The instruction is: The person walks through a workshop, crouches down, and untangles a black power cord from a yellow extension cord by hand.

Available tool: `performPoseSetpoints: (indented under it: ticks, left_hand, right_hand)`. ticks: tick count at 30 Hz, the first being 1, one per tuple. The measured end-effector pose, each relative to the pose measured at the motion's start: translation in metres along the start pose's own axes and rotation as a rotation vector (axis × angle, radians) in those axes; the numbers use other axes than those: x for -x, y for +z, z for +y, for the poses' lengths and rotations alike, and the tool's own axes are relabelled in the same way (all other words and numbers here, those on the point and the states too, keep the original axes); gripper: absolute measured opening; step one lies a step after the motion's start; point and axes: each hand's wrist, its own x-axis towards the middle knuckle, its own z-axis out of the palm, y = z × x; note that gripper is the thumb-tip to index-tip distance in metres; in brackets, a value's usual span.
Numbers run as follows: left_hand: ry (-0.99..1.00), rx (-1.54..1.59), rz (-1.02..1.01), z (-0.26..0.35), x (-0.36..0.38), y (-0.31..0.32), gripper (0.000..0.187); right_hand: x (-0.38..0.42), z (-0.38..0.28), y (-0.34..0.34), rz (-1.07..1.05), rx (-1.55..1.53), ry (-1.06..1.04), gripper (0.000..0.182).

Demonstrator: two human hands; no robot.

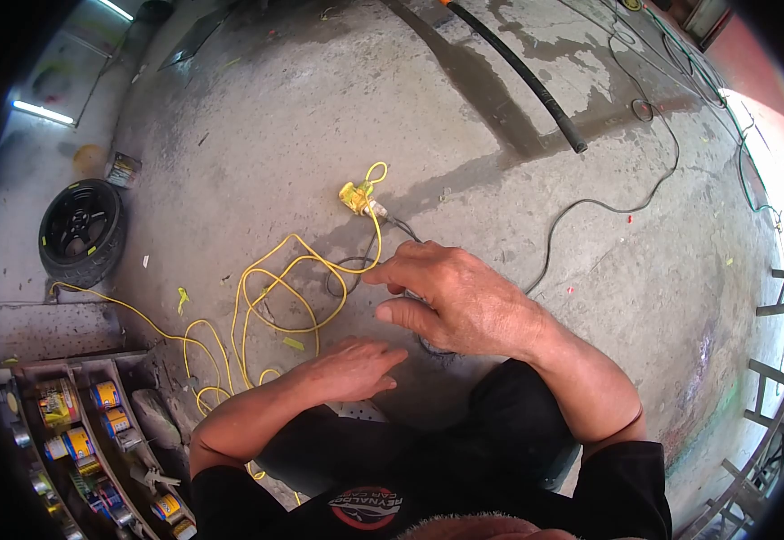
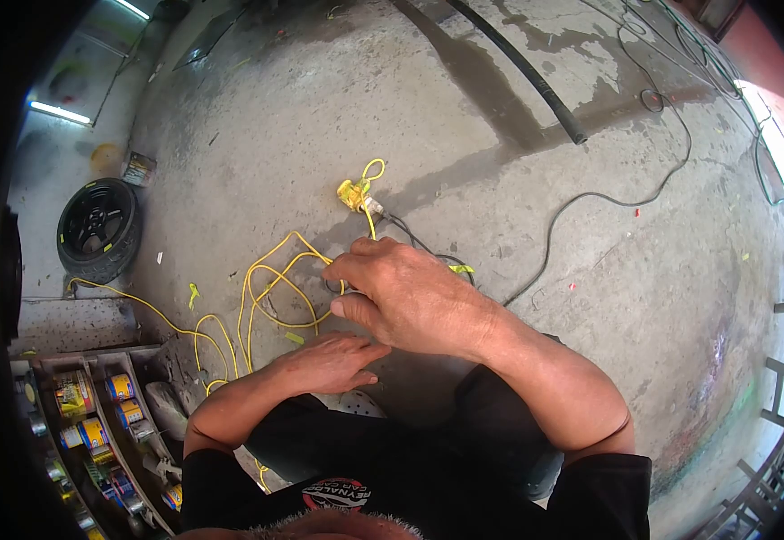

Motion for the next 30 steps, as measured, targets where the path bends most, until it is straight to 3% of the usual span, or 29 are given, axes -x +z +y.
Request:
performPoseSetpoints:
  ticks: [22,30]
  left_hand:
    - [-0.002,0.01,0.005,0.0025,-0.0001,-0.0042,0.045]
    - [0.002,-0.012,-0.006,-0.0005,-0.0006,-0.0014,0.053]
  right_hand:
    - [0.0,-0.0007,-0.0003,0.027,-0.004,-0.022,0.034]
    - [-0.0001,-0.0008,-0.0005,0.024,-0.006,-0.024,0.034]
